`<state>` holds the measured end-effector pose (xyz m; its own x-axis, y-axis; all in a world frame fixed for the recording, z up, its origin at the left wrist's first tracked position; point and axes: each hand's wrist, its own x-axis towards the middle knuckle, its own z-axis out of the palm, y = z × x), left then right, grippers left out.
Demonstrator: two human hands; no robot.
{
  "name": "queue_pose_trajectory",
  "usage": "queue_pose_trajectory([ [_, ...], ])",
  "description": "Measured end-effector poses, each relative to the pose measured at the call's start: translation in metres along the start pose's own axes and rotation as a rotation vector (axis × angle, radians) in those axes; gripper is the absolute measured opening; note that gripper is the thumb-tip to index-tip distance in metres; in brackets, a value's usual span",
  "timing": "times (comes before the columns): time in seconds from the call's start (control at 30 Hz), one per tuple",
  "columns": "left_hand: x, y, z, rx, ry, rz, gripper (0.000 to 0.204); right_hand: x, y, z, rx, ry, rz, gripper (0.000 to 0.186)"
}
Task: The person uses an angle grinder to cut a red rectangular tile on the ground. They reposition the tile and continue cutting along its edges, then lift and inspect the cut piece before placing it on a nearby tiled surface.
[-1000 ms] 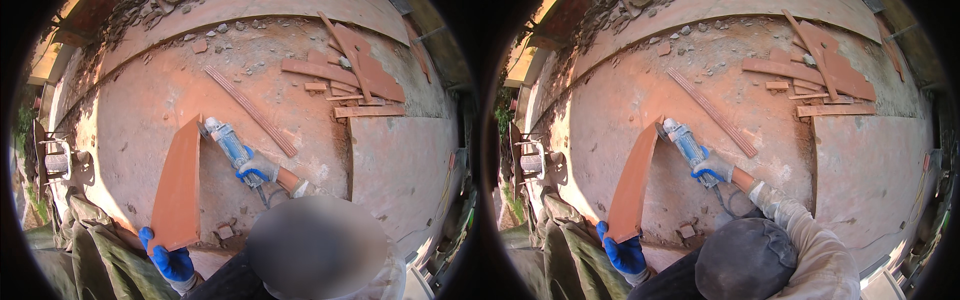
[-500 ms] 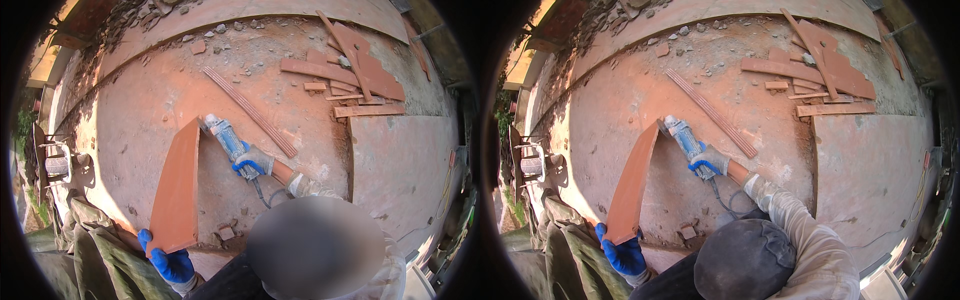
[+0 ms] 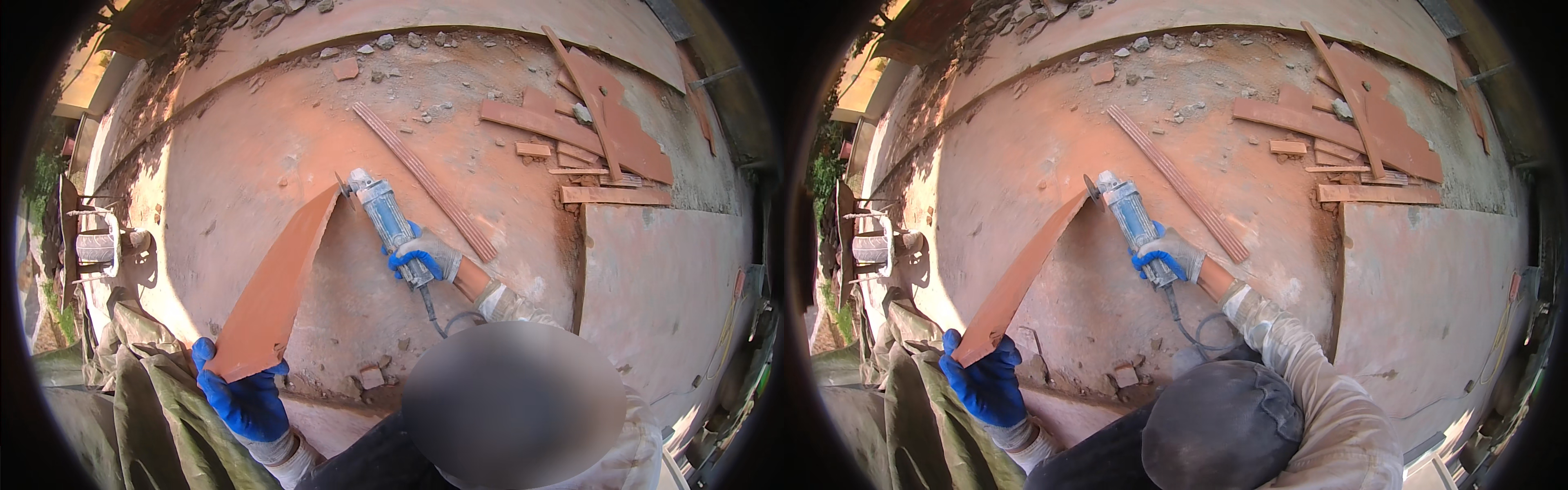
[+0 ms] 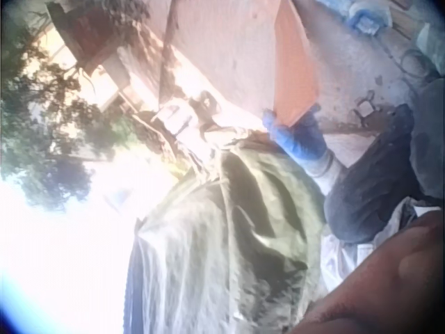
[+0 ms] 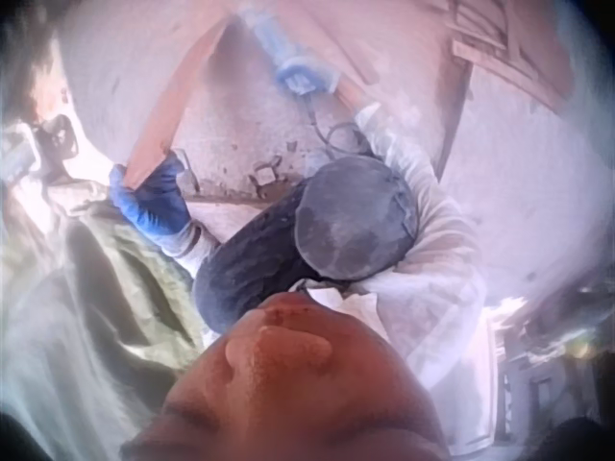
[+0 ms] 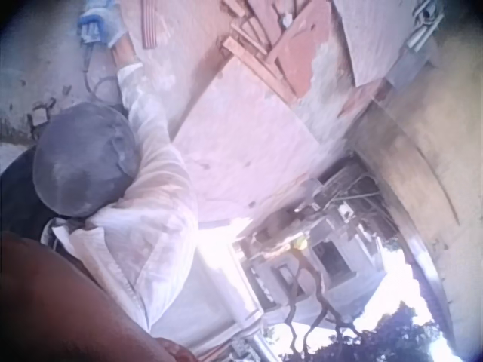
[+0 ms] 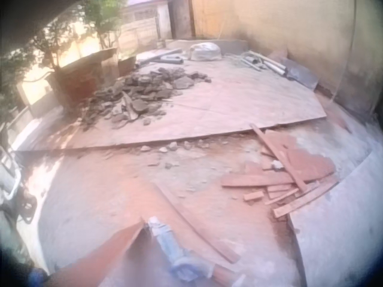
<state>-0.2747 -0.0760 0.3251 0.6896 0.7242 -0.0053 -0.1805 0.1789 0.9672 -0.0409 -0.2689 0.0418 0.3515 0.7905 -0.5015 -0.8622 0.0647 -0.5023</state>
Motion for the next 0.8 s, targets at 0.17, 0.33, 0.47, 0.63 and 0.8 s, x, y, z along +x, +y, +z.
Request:
queue_pose_trajectory([
  [0.17,0.06,0.036,0.001,0.298,-0.019,-0.058,0.055,-0.002,-0.019,0.0,0.002,-0.007,-0.028,0.063],
  [0.33,0.123,0.058,-0.017,0.726,0.136,0.049,0.064,-0.008,-0.03,0.005,0.052,-0.046,-0.046,0.056],
  [0.47,0.125,0.038,-0.017,0.495,0.133,0.206,0.061,-0.029,-0.031,0.019,-0.103,-0.027,-0.09,0.059],
  [0.63,0.101,0.021,-0.002,0.459,0.076,0.273,0.058,-0.077,-0.03,0.047,-0.31,-0.028,-0.133,0.092],
  [0.8,0.053,0.005,0.011,0.489,0.034,0.277,0.06,-0.12,-0.027,0.058,-0.428,-0.089,-0.256,0.106],
])
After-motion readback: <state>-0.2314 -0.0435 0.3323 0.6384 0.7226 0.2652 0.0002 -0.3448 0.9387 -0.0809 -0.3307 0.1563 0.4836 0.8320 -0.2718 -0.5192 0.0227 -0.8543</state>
